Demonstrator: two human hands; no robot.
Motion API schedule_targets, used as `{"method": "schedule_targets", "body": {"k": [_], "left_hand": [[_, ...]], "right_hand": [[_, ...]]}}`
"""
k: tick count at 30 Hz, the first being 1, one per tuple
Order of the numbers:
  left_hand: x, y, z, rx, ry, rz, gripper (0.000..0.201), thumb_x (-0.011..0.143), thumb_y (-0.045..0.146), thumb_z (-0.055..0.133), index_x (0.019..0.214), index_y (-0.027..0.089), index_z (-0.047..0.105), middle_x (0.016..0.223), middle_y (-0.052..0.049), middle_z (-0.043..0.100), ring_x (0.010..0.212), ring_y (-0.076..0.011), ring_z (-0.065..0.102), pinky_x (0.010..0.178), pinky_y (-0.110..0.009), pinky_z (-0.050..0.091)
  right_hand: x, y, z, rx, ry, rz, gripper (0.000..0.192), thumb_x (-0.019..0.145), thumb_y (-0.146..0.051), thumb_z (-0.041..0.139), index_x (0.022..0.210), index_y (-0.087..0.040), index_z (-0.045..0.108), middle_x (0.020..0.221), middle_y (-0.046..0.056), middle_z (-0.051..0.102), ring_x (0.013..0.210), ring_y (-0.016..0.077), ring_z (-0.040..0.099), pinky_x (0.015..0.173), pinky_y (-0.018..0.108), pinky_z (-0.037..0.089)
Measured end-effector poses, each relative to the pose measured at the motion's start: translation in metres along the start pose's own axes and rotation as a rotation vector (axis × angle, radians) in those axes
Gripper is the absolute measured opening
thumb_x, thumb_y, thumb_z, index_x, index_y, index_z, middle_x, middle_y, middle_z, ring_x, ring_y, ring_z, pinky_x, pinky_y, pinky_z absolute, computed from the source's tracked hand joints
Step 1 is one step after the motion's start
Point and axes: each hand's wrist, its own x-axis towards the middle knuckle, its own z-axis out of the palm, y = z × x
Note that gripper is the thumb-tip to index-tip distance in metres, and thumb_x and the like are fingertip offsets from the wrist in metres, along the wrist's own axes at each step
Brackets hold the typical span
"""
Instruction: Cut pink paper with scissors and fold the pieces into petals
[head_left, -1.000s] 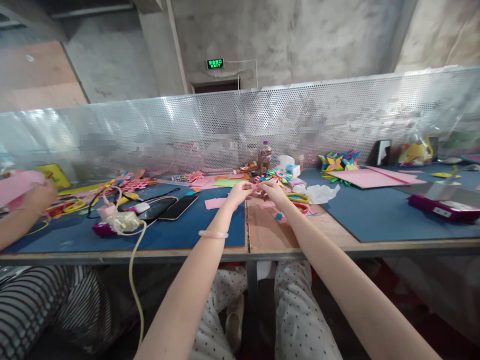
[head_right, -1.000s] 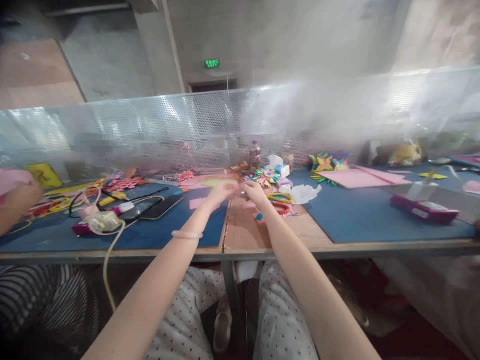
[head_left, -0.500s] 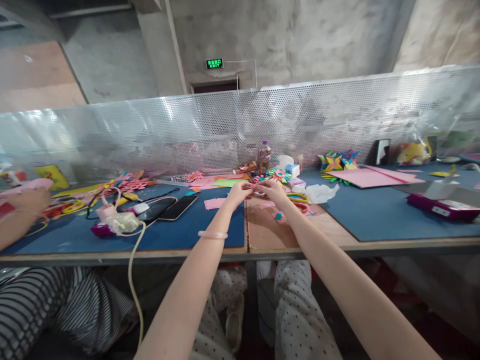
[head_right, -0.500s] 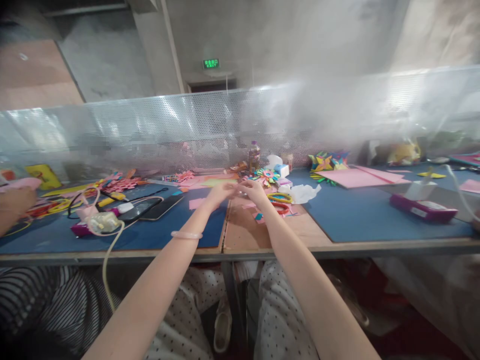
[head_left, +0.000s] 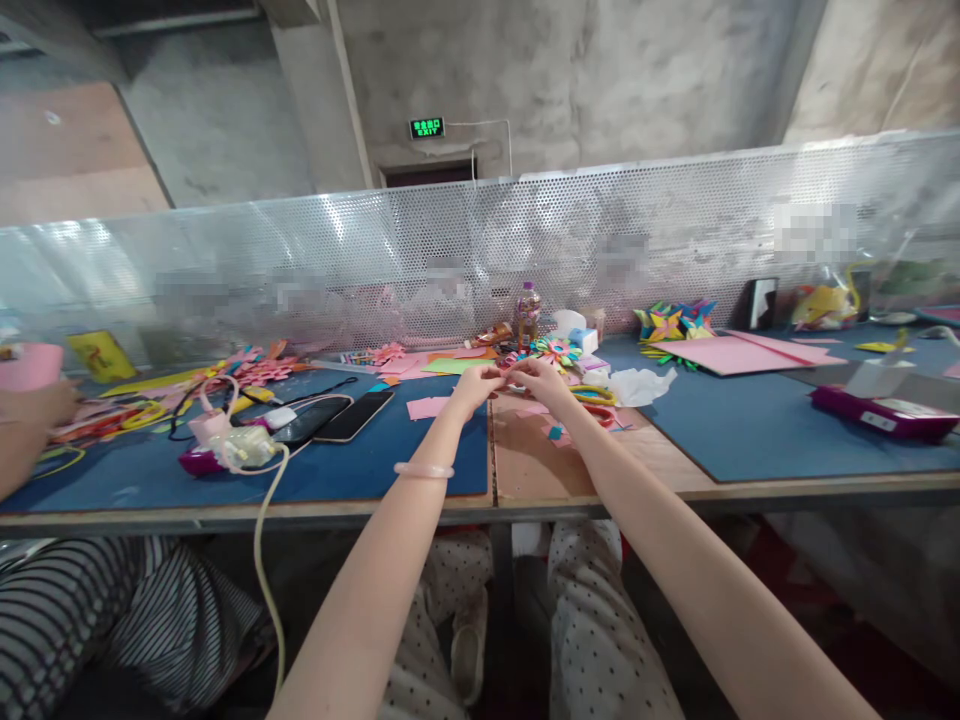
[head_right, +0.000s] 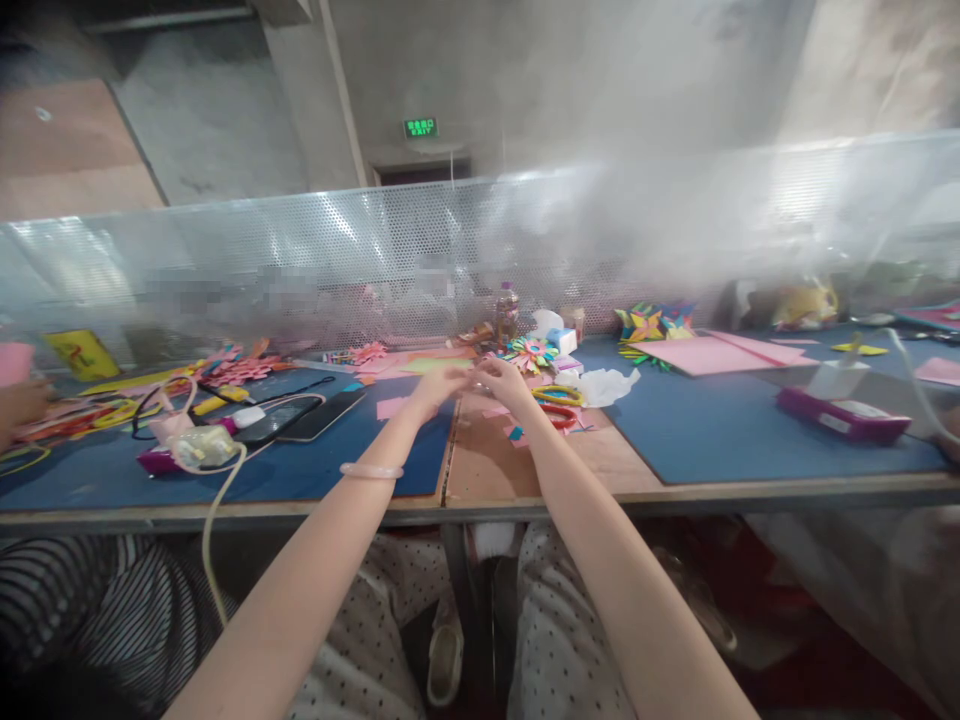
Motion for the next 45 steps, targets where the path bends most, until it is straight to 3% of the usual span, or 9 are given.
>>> {"method": "schedule_targets", "body": {"k": [15,28,34,45], "left_hand": [[0.001,-0.003,-0.002,-0.001,-0.021,-0.034,0.017,0.065,0.018,0.058,0.080,0.013,0.066,0.077,-0.006,0.066,0.071,-0.0145,0.060,0.060,-0.023,0.042],[-0.003,-0.001,-0.001,0.046,-0.001,-0.065,0.013,0.065,0.016,0.058,0.076,0.012,0.065,0.071,-0.006,0.066,0.066,-0.0139,0.060,0.057,-0.023,0.042],[-0.002,-0.003,0.000,0.117,0.017,-0.093,0.014,0.067,0.023,0.061,0.074,0.012,0.065,0.069,-0.007,0.066,0.064,-0.0153,0.060,0.051,-0.022,0.040],[-0.003,-0.002,0.000,0.140,0.018,-0.109,0.011,0.068,0.020,0.059,0.073,0.011,0.064,0.067,-0.006,0.066,0.064,-0.0159,0.061,0.052,-0.022,0.040]], "right_hand": [[0.001,-0.002,0.002,0.005,-0.025,0.087,0.031,0.065,-0.045,0.061,0.075,-0.016,0.064,0.067,0.001,0.060,0.054,0.0099,0.048,0.049,0.022,0.037],[0.002,0.003,0.002,-0.143,-0.027,-0.050,0.023,0.071,-0.035,0.056,0.076,-0.015,0.065,0.070,0.002,0.063,0.063,0.0128,0.053,0.060,0.025,0.040],[0.003,0.010,0.004,-0.121,-0.050,-0.051,0.021,0.071,-0.033,0.055,0.075,-0.015,0.064,0.070,0.003,0.064,0.062,0.0135,0.055,0.057,0.025,0.043],[0.001,0.010,0.004,-0.078,-0.080,0.032,0.020,0.071,-0.035,0.057,0.075,-0.016,0.060,0.060,0.001,0.060,0.048,0.0103,0.052,0.043,0.021,0.042]]}}
